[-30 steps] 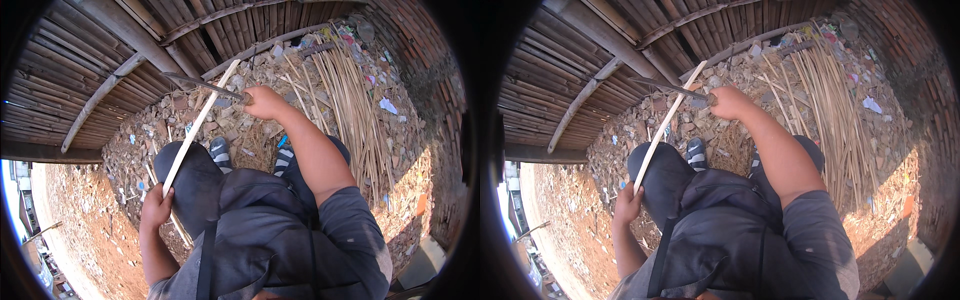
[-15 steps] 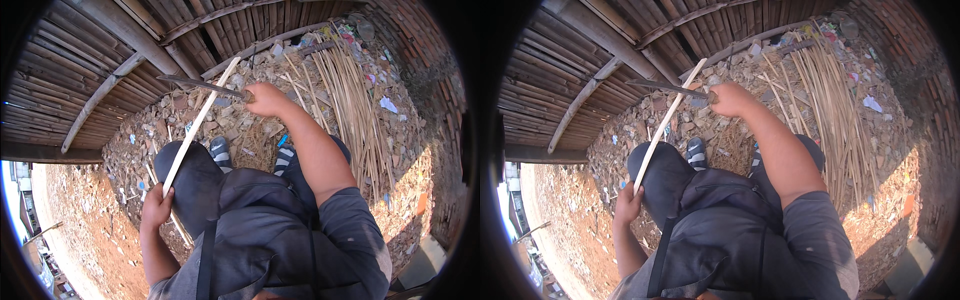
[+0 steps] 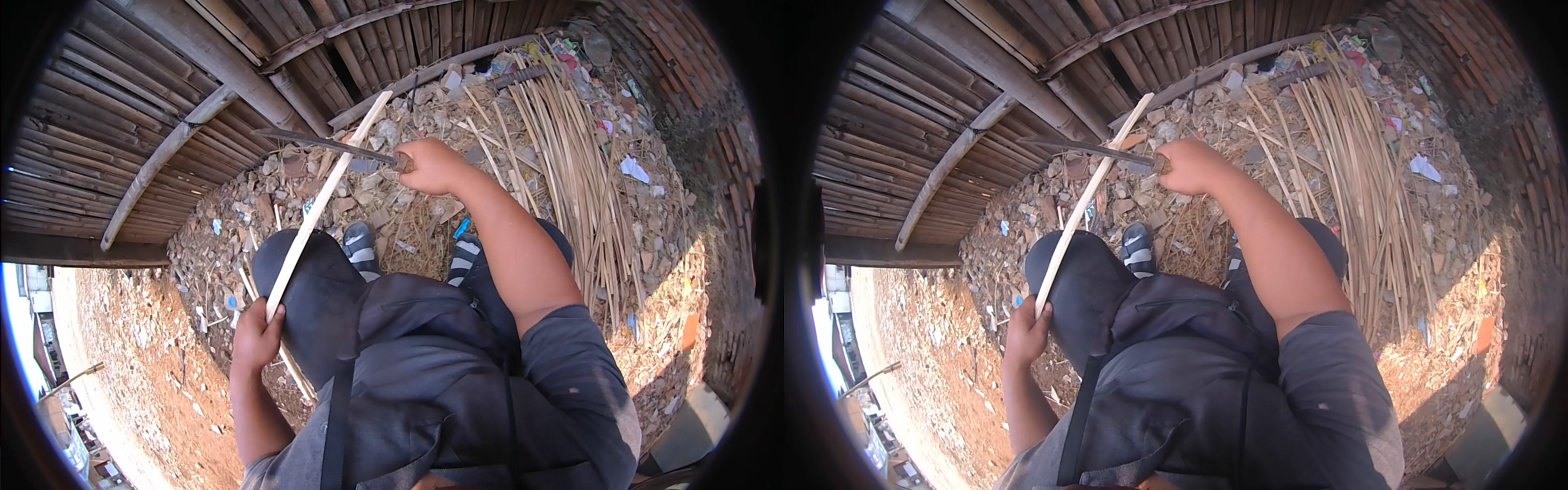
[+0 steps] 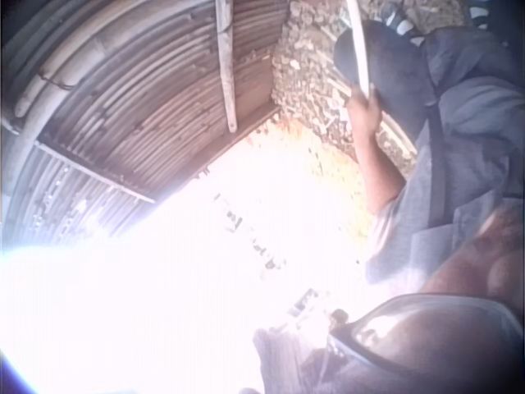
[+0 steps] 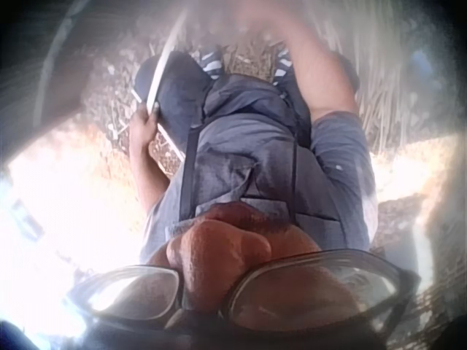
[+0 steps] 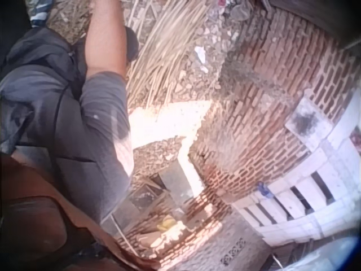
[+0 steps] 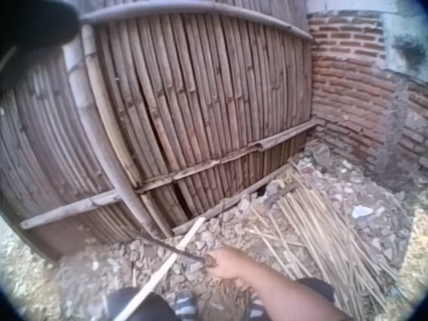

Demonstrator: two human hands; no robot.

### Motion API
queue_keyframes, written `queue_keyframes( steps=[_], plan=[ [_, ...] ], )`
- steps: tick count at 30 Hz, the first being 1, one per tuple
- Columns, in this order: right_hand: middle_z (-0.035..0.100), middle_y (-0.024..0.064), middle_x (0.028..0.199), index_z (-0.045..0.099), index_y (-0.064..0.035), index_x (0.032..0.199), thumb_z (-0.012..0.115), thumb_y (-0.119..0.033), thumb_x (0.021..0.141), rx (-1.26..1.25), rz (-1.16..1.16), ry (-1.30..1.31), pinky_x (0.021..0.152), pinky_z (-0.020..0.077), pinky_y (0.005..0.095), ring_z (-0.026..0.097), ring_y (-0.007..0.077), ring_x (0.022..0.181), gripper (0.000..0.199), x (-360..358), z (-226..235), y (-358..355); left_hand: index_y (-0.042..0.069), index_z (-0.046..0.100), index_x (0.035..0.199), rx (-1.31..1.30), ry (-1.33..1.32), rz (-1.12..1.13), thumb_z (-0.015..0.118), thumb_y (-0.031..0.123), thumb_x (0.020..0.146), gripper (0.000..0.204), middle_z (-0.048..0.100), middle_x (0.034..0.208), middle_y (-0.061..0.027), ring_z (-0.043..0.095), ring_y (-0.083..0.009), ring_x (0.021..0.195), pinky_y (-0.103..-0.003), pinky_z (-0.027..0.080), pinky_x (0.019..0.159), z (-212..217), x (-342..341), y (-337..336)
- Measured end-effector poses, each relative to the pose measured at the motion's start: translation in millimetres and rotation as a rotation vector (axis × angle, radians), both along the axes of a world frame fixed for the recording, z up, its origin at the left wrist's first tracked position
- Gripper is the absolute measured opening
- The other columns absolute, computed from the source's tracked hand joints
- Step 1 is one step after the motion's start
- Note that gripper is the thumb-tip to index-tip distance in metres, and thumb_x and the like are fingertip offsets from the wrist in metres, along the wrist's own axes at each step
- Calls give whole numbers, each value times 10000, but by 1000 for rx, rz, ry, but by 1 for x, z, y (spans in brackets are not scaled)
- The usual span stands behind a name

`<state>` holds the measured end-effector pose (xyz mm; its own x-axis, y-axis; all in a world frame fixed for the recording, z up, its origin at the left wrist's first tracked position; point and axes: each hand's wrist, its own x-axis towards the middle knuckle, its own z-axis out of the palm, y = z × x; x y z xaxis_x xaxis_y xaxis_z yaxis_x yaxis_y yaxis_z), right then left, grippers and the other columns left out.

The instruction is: The person holds bamboo strips and shaves them down using a knife.

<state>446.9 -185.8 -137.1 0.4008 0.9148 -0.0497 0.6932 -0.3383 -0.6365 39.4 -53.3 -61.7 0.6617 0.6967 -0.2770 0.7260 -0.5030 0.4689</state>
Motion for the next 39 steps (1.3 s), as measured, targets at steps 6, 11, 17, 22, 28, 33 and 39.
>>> queue_keyframes(
  steps=[6, 11, 17, 22, 28, 33, 39],
  plan=[
    [698, 254, 1042, 674, -26, 1162, 719, -236, 761, 6, -137, 94, 871, 542, 466, 681, 409, 979, 455, -6, 12, 2, -12, 531, 827, 83, 37, -17, 647, 253, 977, 326, 608, 706, -228, 594, -430, 662, -481, 447, 617, -2, -1, 0],
    [707, 244, 1034, 690, -86, 1191, 707, -225, 749, -119, 93, -9, 907, 541, 462, 674, 400, 1024, 463, -27, 32, 5, -11, 541, 840, 61, 12, -16, 647, 263, 974, 323, 621, 724, -242, 608, -455, 685, -493, 459, 620, 1, -3, -2],
    [707, 239, 1074, 687, -42, 1191, 710, -225, 759, -54, -111, 75, 924, 539, 443, 674, 395, 1031, 470, 4, 10, 2, -6, 541, 839, 114, 74, -16, 650, 266, 973, 322, 625, 731, -245, 612, -463, 695, -499, 464, 626, 0, 1, -3],
    [710, 229, 1081, 687, -59, 1207, 701, -211, 771, -9, -158, -11, 929, 538, 450, 675, 394, 1036, 462, -20, 26, -1, -4, 547, 841, 80, 52, -5, 650, 269, 971, 320, 628, 738, -252, 614, -477, 716, -507, 465, 634, 1, -1, -1],
    [707, 238, 972, 695, -71, 1150, 699, -225, 749, -102, 41, 10, 870, 541, 478, 680, 412, 965, 430, -13, 23, 3, -7, 547, 839, 69, 55, -20, 649, 262, 969, 316, 624, 732, -256, 615, -480, 718, -511, 463, 634, 4, -1, -2],
    [710, 217, 1056, 685, -45, 1143, 677, -210, 787, -85, -215, 66, 902, 538, 465, 676, 395, 1005, 392, 1, 14, 1, -7, 546, 838, 96, 60, -16, 648, 263, 970, 318, 618, 721, -252, 608, -477, 703, -512, 459, 631, 1, 1, -1],
    [713, 231, 1017, 670, -65, 1198, 702, -230, 764, -109, -22, -31, 906, 540, 483, 676, 412, 1004, 465, -35, 41, -1, -8, 541, 833, 55, 38, -17, 648, 260, 974, 322, 610, 697, -243, 608, -468, 679, -494, 460, 613, 3, 0, 0]
  ],
)
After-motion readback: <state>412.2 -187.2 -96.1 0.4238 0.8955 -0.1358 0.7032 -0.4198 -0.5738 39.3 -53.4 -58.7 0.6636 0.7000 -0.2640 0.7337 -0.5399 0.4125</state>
